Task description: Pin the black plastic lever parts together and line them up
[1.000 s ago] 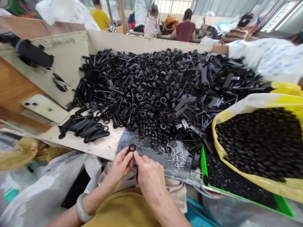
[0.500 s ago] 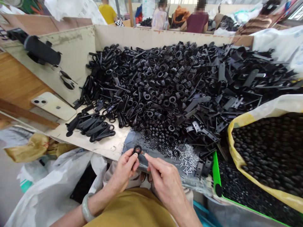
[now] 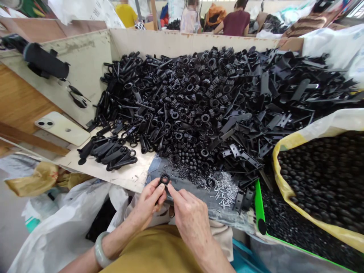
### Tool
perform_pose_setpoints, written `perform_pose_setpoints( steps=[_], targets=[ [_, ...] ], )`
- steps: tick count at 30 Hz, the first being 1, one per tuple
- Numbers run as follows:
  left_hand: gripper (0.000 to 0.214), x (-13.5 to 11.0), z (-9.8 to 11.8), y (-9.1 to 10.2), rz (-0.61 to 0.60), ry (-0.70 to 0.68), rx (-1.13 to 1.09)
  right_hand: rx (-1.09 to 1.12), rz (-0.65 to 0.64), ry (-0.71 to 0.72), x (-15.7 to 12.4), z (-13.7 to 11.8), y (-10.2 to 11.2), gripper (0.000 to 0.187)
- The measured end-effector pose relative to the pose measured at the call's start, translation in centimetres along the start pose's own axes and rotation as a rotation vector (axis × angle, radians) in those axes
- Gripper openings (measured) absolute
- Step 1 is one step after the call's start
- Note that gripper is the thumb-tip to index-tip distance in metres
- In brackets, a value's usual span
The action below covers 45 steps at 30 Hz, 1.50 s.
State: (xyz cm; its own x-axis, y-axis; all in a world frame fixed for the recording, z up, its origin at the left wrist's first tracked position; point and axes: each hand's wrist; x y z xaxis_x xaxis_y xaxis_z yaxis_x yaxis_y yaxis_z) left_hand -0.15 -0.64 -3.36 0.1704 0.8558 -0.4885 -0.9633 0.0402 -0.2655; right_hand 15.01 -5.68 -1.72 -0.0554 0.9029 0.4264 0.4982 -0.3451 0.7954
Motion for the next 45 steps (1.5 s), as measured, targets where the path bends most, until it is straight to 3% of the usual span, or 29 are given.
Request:
perform_pose_setpoints(
  steps=[6, 19, 27, 30, 33, 37, 39, 45],
  targets=[
    [0.043, 0.0, 0.2, 0.0, -0.013, 0.015, -0.004, -0.013, 0.049, 0.026, -0.2, -0.1, -0.6, 0.045],
    [0.030, 0.5, -0.8, 0.2, 0.016, -0.017, 0.120, -0.293, -0.099, 0.197, 0.8, -0.4, 0.3, 0.050],
    [0.040, 0.4, -0.5, -0.1, 0.101, -0.049, 0.135, -0.353, -0.272, 0.038, 1.5, -2.9, -0.5, 0.045],
    [0.046, 0.2, 0.1, -0.3, 0.130, -0.042, 0.129, -0.257, -0.324, -0.053, 2.2, -2.9, 0.3, 0.043],
    [0.051, 0.2, 0.8, -0.5, 0.077, -0.054, 0.143, -0.029, -0.240, -0.186, 1.8, -1.5, 1.8, 0.042],
    [0.055, -0.6, 1.5, -0.6, -0.004, -0.044, 0.116, 0.359, 0.000, -0.370, -0.8, 0.3, 3.3, 0.037],
    [0.056, -1.0, 1.5, -0.8, -0.056, -0.008, 0.081, 0.438, 0.078, -0.441, -1.9, 1.1, 3.5, 0.036],
    [0.050, -0.9, 0.6, -0.7, -0.133, 0.078, -0.013, 0.420, 0.104, -0.364, -2.2, 1.5, 3.0, 0.034]
  ],
)
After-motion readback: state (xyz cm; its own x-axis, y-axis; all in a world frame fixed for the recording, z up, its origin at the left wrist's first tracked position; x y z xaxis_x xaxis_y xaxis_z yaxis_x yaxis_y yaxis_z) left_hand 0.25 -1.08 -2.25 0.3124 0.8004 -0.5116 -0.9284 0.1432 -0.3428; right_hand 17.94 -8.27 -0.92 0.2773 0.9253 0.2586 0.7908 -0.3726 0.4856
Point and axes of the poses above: each hand's wrist, its own x-axis towards the middle knuckle, its own y-axis out of the back of the hand, z = x × y, and after that the axes turned 11 degrees about z, right-handed
